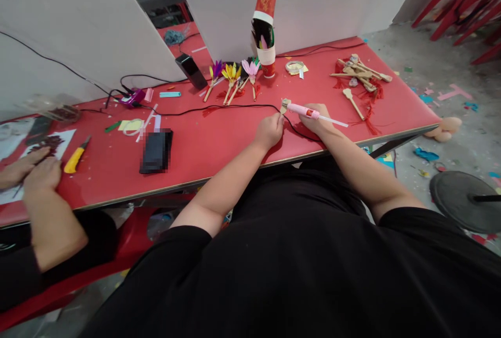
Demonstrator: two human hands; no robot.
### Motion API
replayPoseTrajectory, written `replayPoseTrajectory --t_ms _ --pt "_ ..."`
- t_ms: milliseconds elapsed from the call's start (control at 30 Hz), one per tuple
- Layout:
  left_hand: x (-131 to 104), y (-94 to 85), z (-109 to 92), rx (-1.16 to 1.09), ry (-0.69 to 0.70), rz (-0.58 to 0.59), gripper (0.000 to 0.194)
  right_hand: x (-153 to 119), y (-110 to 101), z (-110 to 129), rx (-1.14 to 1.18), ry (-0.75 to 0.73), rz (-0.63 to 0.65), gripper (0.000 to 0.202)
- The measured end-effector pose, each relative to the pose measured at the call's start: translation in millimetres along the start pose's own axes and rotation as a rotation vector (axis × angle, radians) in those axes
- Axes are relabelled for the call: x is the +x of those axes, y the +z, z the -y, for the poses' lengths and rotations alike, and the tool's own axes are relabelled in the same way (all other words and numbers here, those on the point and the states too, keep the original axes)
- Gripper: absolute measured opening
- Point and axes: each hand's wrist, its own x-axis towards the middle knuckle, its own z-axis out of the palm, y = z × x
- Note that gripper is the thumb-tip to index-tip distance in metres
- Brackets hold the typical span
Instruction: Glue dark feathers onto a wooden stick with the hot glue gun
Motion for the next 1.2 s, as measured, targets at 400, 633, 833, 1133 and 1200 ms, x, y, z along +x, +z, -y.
replayPoseTrajectory --t_ms 400,633,833,1133,1200 --pt "-4.2 -8.0 -11.3 0.152 -0.067 0.048 0.049 -5.7 -12.6 20.2 -0.007 0.090 -0.070 0.030" --pt "-1.0 -1.1 -2.6 0.005 -0.069 -0.023 0.038 -5.8 -12.1 21.9 0.027 0.089 -0.082 0.035" --pt "0.4 2.3 2.8 -0.061 -0.051 -0.058 0.039 -3.5 -10.1 21.0 0.044 0.082 -0.104 0.038" --pt "1.7 3.2 2.9 -0.034 -0.064 -0.050 0.037 -5.0 -12.1 25.7 0.017 0.115 -0.111 0.033" --pt "1.9 3.3 3.4 -0.036 -0.064 -0.055 0.037 -5.3 -13.4 27.0 0.021 0.112 -0.109 0.032"
